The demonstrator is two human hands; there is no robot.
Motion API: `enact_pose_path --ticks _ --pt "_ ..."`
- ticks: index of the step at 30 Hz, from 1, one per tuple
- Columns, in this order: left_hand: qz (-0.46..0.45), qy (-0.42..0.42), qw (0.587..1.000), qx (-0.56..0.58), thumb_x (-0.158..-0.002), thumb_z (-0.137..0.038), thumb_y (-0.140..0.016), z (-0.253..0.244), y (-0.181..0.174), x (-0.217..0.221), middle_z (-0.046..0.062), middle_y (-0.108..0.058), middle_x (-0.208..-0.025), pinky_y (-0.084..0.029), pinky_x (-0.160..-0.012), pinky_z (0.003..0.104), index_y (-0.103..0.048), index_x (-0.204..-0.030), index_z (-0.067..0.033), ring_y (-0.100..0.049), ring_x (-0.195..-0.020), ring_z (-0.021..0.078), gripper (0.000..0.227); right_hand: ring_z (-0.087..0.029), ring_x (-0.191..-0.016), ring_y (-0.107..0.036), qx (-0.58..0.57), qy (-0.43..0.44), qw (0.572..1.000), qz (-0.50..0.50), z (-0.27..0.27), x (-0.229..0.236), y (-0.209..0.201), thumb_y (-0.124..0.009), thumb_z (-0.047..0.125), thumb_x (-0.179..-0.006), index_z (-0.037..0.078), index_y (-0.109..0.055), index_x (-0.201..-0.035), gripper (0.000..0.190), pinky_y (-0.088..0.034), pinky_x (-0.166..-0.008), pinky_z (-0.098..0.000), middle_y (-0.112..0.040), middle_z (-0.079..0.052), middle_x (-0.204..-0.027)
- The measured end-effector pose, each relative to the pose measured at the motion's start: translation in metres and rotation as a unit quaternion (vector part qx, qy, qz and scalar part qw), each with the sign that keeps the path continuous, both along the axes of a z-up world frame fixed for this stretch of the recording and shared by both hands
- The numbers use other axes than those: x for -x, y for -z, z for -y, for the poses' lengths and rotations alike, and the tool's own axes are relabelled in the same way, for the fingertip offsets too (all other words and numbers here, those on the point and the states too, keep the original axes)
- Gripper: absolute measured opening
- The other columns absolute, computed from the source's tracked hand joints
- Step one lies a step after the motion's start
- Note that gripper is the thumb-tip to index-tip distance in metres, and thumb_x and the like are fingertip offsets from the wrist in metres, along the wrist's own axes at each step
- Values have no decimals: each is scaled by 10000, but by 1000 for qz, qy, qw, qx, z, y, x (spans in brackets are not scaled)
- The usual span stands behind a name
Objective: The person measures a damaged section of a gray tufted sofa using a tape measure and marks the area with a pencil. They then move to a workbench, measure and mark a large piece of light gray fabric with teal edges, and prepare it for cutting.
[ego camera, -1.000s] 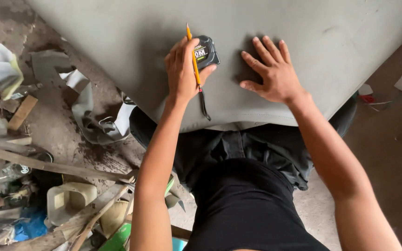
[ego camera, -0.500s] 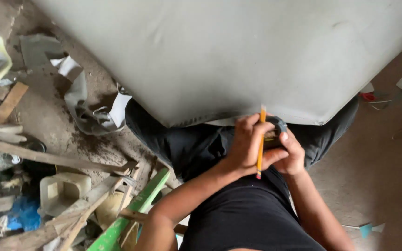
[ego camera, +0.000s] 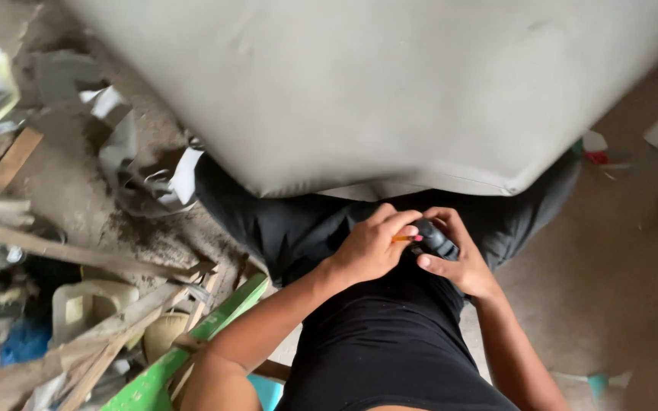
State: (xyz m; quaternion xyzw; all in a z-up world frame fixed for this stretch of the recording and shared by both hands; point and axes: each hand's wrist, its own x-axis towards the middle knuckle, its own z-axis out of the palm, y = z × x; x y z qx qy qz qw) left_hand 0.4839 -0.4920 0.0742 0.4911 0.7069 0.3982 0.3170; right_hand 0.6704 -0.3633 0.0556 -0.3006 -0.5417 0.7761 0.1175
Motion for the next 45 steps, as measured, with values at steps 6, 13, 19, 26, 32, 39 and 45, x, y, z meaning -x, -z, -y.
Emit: enact_pose_path --ticks 6,13,19,26,32,39,45 --pt "55 13 997 47 -998 -231 -711 0 16 1 70 -690 -948 -616 -752 387 -737 -1246 -201 -746 -897 316 251 -242 -985 -666 -94 -15 992 82 6 3 -34 -967 331 -669 67 -588 -1447 905 -569 -859 -457 -746 -178 -1089" --pt "92 80 992 -44 -968 -232 -736 -10 -51 16 27 -684 -1214 -628 -721 433 -643 -1441 -300 -729 -786 278 487 -169 -663 -673 -24 -143 989 37 -16 -17 -12 -963 144 -687 67 -790 -1110 464 -583 -574 -368 -773 -123 -764" --pt "146 204 968 7 -934 -314 -786 -16 -49 31 87 -706 -1101 -619 -766 442 -707 -1231 -161 -736 -910 357 344 -75 -572 -588 65 -249 966 -10 -18 -16 7 -993 397 -666 57 -867 -905 434 -453 -450 -257 -733 -14 -650" --pt "242 233 941 35 -944 -210 -783 -7 -37 36 68 -675 -1227 -602 -741 390 -684 -1336 -206 -734 -883 251 404 -116 -737 -614 46 -242 969 -22 -7 3 -19 -1039 290 -645 34 -855 -993 469 -524 -626 -315 -727 -17 -765" --pt "155 181 970 43 -867 -271 -861 11 -3 27 -32 -669 -1078 -620 -701 343 -711 -1070 -163 -704 -843 221 275 -170 -806 -611 -84 -138 985 61 10 2 -7 -1013 454 -645 46 -737 -1116 681 -496 -740 -351 -649 -51 -835" --pt "146 85 985 30 -863 -250 -840 24 26 10 -30 -597 -917 -542 -587 306 -629 -908 -171 -659 -688 178 229 -454 -1071 -653 -319 -165 931 60 30 19 -25 -959 482 -686 63 -654 -1302 805 -543 -894 -527 -596 -202 -1236" --pt "177 34 982 47 -874 -196 -749 10 -33 44 -15 -545 -736 -467 -585 309 -571 -866 -143 -560 -626 166 185 -371 -1046 -705 -308 -234 888 249 -20 25 -64 -797 374 -835 119 -661 -1308 554 -590 -871 -495 -650 -154 -1234"
